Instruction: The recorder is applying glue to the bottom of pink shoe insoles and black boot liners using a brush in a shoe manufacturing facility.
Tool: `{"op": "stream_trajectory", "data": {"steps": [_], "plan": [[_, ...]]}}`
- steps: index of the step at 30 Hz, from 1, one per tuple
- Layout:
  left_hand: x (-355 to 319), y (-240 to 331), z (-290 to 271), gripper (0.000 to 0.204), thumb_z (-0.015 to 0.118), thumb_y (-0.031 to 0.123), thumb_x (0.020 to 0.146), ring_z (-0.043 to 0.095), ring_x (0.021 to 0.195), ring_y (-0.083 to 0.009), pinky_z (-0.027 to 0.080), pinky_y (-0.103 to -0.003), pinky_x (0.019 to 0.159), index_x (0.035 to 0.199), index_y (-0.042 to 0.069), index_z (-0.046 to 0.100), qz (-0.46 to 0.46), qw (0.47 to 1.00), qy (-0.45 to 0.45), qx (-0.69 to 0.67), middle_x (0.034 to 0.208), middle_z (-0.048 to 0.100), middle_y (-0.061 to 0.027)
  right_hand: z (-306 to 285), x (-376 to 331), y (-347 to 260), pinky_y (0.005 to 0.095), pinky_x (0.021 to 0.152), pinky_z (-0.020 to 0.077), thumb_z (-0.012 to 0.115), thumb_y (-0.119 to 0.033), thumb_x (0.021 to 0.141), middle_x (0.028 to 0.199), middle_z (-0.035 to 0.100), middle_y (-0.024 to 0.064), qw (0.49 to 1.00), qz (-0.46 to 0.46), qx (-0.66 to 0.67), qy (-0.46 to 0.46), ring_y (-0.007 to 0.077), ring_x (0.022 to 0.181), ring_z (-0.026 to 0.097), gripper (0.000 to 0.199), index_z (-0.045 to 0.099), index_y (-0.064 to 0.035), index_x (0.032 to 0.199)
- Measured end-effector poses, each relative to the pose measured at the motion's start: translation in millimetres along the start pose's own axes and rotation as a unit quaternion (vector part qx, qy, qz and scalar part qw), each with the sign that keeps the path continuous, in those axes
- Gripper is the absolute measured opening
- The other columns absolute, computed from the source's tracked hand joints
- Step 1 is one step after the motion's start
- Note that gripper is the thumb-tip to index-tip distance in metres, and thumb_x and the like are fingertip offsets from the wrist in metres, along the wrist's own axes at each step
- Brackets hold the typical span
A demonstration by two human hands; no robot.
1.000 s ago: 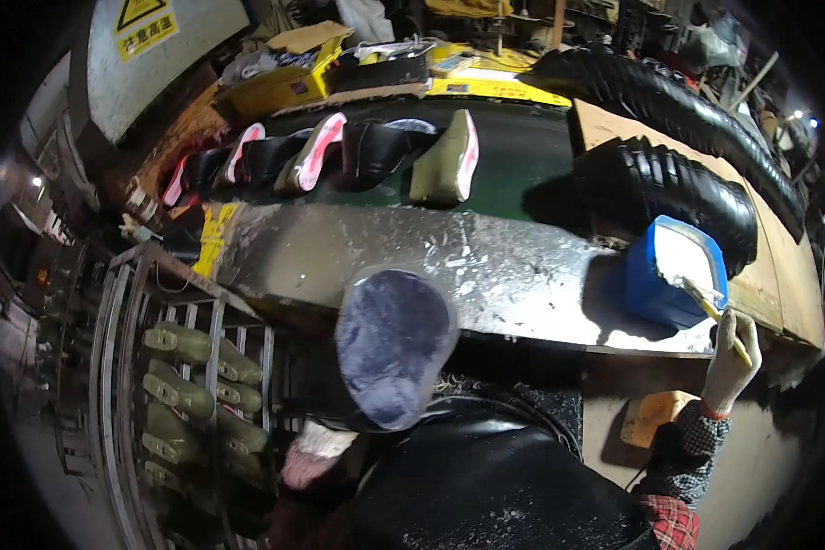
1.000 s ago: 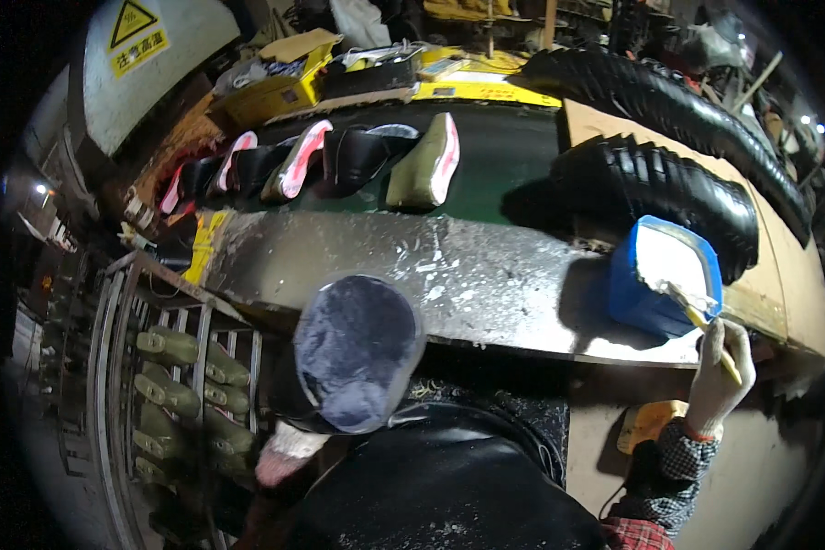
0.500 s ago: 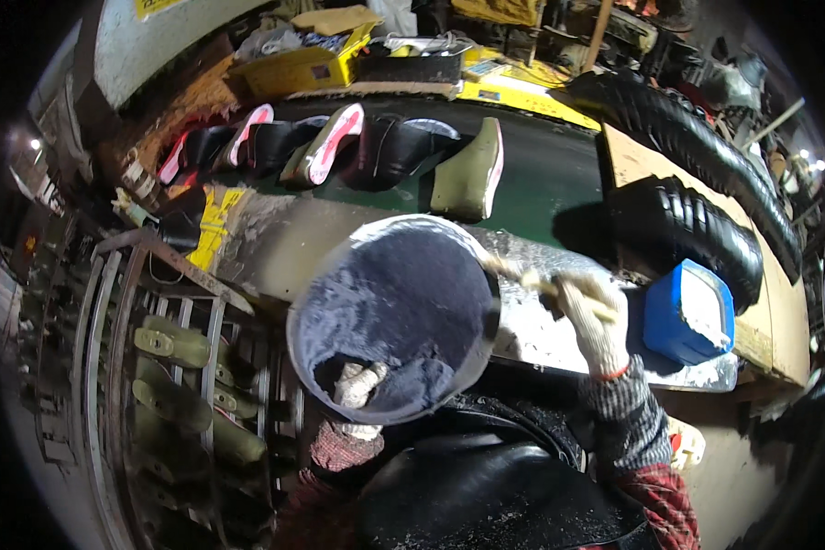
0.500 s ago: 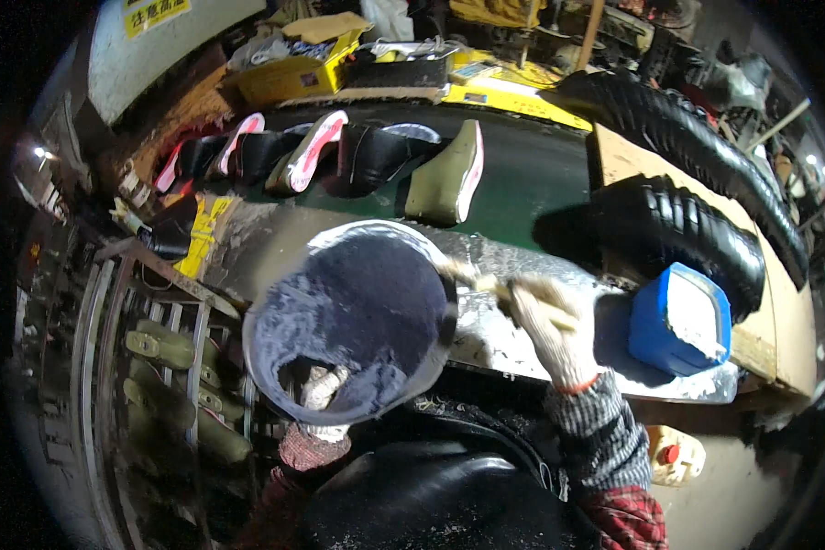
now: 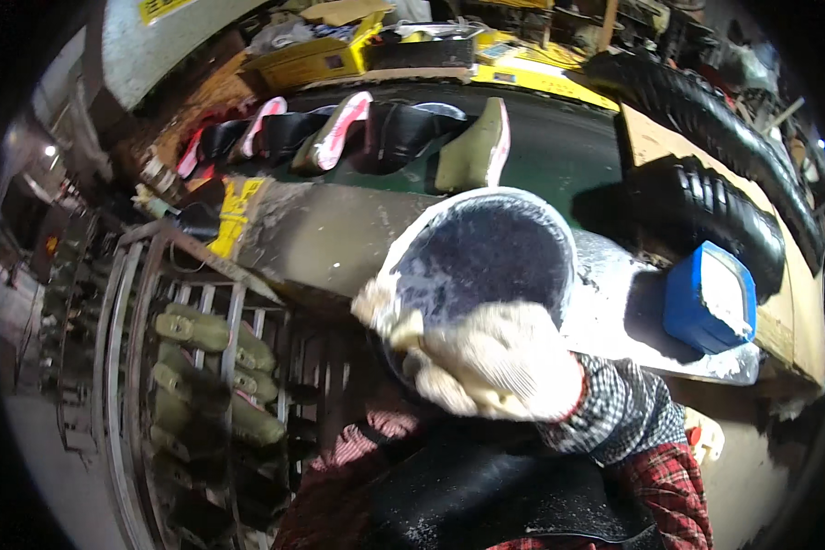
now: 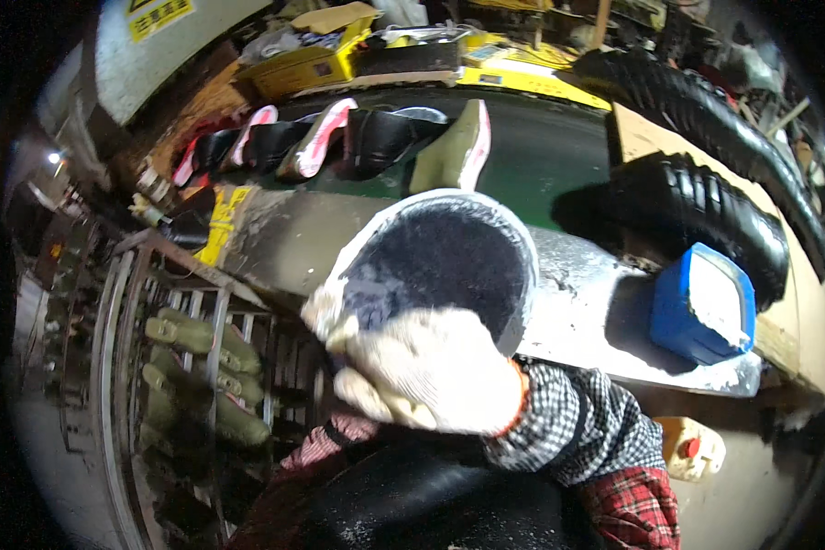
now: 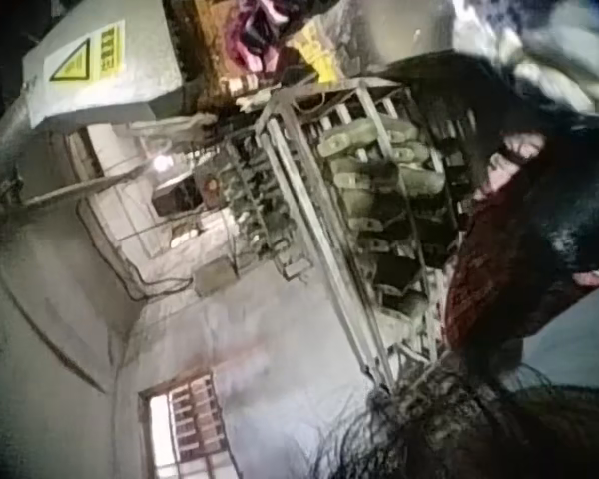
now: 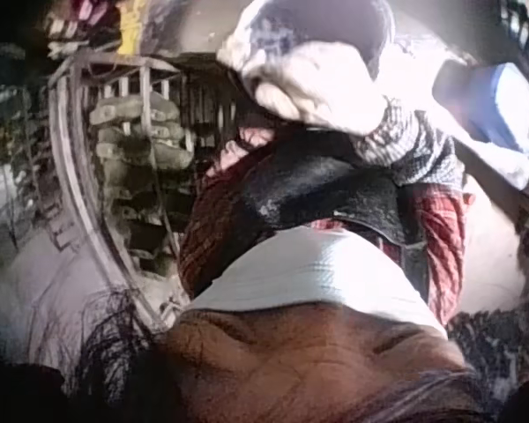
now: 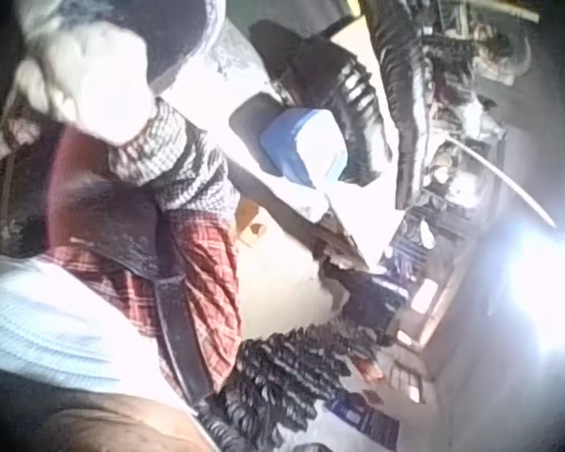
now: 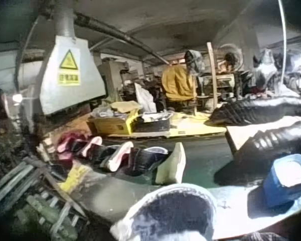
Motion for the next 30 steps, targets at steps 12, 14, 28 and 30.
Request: {"op": "stream_trajectory", "data": {"steps": [12, 14, 28, 30], "plan": [[18.9, 8.4, 17.8, 0.043, 0.058, 0.021, 0.093, 0.056, 0.115, -0.0261, 0.045, -0.037, 0.100, 0.131, 0.003, 0.050, -0.063, 0.998, 0.011, -0.024, 0.128, 0.057, -0.0152, -108.6, -184.5, 68.1, 0.0227, 0.067, 0.0537, 0.064, -0.006, 0.090, 0.086, 0.068, 0.0102, 0.844, 0.508, 0.131, 0.115, 0.0096, 0.073, 0.063, 0.020, 0.064, 0.0067, 0.106], [14.8, 3.5, 22.6, 0.041, 0.056, 0.020, 0.094, 0.058, 0.113, -0.0264, 0.048, -0.038, 0.097, 0.130, 0.002, 0.050, -0.073, 0.996, 0.014, -0.044, 0.127, 0.058, -0.0161, -107.1, -159.2, 33.5, 0.0282, 0.070, 0.0557, 0.065, -0.002, 0.087, 0.087, 0.071, 0.0109, 0.907, 0.303, 0.216, 0.196, 0.0154, 0.075, 0.067, 0.016, 0.067, 0.0023, 0.102], [12.3, 8.8, 41.6, 0.027, 0.056, 0.023, 0.096, 0.060, 0.060, -0.0220, 0.051, -0.034, 0.053, 0.111, 0.001, 0.056, 0.031, 0.976, 0.087, 0.196, 0.080, 0.064, -0.0116, -107.2, -207.8, 99.5, 0.0300, 0.068, 0.0527, 0.069, 0.000, 0.085, 0.084, 0.065, 0.0119, 0.958, 0.242, 0.076, 0.136, 0.0199, 0.079, 0.065, 0.025, 0.063, 0.0035, 0.109], [46.5, -4.6, 41.9, 0.024, 0.058, 0.026, 0.094, 0.050, 0.041, -0.0187, 0.042, -0.032, 0.037, 0.102, 0.003, 0.059, -0.024, 0.974, 0.116, 0.195, 0.062, 0.058, -0.0071, -101.0, -240.4, 94.1, 0.0304, 0.065, 0.0522, 0.069, -0.002, 0.085, 0.081, 0.065, 0.0098, 0.962, 0.247, -0.001, 0.119, 0.0205, 0.074, 0.065, 0.021, 0.064, 0.0020, 0.105]]}}
Point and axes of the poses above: each hand's wrist, its own x-axis towards the middle knuckle, its own z-axis out of the palm, y = z × x, the point moved 9 cm from there along x, towards the middle knuckle
